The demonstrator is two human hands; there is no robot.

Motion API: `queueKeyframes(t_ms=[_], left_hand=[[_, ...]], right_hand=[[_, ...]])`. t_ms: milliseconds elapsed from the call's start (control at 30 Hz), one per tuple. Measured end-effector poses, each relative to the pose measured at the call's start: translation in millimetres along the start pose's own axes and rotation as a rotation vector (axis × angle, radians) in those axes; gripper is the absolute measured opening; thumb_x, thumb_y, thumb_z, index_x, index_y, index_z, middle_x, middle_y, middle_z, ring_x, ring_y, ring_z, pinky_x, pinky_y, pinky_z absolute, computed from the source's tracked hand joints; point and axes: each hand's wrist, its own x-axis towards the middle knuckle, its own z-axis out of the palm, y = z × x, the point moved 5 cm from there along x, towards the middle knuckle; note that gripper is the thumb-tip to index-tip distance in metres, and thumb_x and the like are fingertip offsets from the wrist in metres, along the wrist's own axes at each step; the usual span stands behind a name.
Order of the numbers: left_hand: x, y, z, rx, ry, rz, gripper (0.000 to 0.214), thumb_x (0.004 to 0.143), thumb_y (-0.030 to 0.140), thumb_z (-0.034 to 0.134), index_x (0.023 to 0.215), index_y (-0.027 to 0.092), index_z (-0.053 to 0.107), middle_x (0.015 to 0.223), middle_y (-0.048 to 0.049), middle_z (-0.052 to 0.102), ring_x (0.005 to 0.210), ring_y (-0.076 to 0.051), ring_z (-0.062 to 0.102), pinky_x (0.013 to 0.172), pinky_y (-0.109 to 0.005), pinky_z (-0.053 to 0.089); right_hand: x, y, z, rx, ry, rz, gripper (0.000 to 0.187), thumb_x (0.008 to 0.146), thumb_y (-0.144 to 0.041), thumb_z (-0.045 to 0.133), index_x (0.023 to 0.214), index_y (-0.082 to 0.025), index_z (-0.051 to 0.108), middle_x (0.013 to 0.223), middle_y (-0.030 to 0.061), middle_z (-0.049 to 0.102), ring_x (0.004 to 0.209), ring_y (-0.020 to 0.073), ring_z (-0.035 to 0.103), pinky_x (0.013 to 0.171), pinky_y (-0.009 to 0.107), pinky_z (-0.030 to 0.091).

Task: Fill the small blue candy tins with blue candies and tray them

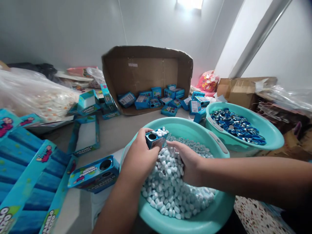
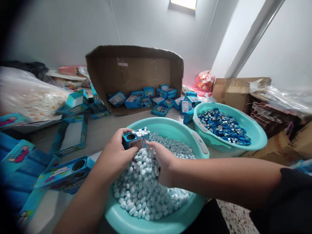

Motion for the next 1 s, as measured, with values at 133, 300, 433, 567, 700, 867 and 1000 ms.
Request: queueKeyframes(t_ms=[133, 300, 433, 567, 700, 867, 1000], left_hand=[[0.5, -1.9, 0.9, -0.007, -0.001, -0.003, 0.039, 0.082, 0.038, 0.064, 0.119, 0.030, 0.054, 0.102, -0.0023, 0.072, 0.086, -0.026, 0.068, 0.069, -0.034, 0.047], [-2.3, 1.5, 10.3, -0.062, -0.118, 0.061, 0.032, 0.081, 0.033, 0.066, 0.112, 0.029, 0.057, 0.100, 0.0002, 0.071, 0.088, -0.023, 0.067, 0.075, -0.034, 0.048], [-8.2, 10.6, 15.3, -0.089, -0.218, 0.158, 0.028, 0.081, 0.027, 0.065, 0.108, 0.028, 0.059, 0.101, 0.0005, 0.071, 0.092, -0.024, 0.066, 0.079, -0.035, 0.047], [-10.7, 15.7, 13.7, -0.086, -0.192, 0.175, 0.028, 0.079, 0.025, 0.068, 0.106, 0.027, 0.061, 0.102, -0.0002, 0.071, 0.095, -0.024, 0.065, 0.082, -0.036, 0.048], [-11.0, 18.4, 11.9, -0.109, -0.157, 0.187, 0.030, 0.077, 0.022, 0.069, 0.106, 0.025, 0.062, 0.105, -0.0021, 0.071, 0.094, -0.024, 0.065, 0.079, -0.034, 0.050], [-12.7, 22.5, 9.6, -0.111, -0.128, 0.231, 0.031, 0.078, 0.020, 0.067, 0.109, 0.023, 0.064, 0.108, -0.0045, 0.072, 0.099, -0.027, 0.066, 0.079, -0.035, 0.051], [-13.4, 23.1, 9.4, -0.076, -0.117, 0.287, 0.035, 0.078, 0.023, 0.068, 0.113, 0.025, 0.064, 0.113, -0.0057, 0.071, 0.104, -0.030, 0.065, 0.086, -0.039, 0.052]], right_hand=[[-12.0, -18.1, -2.1, 0.087, -0.139, -0.124, 0.030, 0.099, -0.037, 0.043, 0.102, -0.015, 0.063, 0.074, 0.0059, 0.069, 0.059, 0.0161, 0.065, 0.051, 0.024, 0.047], [-21.5, -46.4, -3.6, 0.145, -0.082, -0.262, 0.027, 0.099, -0.037, 0.045, 0.087, -0.016, 0.058, 0.069, 0.0037, 0.064, 0.056, 0.0133, 0.060, 0.048, 0.021, 0.045], [-20.1, -78.5, 22.6, 0.186, -0.220, -0.426, 0.027, 0.096, -0.036, 0.044, 0.083, -0.017, 0.058, 0.069, 0.0035, 0.063, 0.061, 0.0132, 0.060, 0.049, 0.020, 0.044], [-9.8, -93.2, 45.3, 0.189, -0.287, -0.539, 0.026, 0.091, -0.039, 0.049, 0.080, -0.018, 0.059, 0.070, 0.0024, 0.063, 0.063, 0.0123, 0.059, 0.053, 0.021, 0.044], [-3.5, -90.7, 52.1, 0.137, -0.320, -0.616, 0.026, 0.085, -0.043, 0.056, 0.079, -0.018, 0.059, 0.071, 0.0018, 0.063, 0.069, 0.0140, 0.061, 0.059, 0.024, 0.048], [-6.7, -88.3, 48.4, 0.052, -0.278, -0.707, 0.028, 0.079, -0.049, 0.062, 0.081, -0.022, 0.056, 0.073, 0.0025, 0.063, 0.084, 0.0198, 0.066, 0.073, 0.031, 0.053], [-8.5, -86.3, 46.8, -0.033, -0.182, -0.731, 0.031, 0.078, -0.054, 0.060, 0.084, -0.023, 0.054, 0.075, 0.0026, 0.063, 0.091, 0.0221, 0.067, 0.077, 0.034, 0.054]])
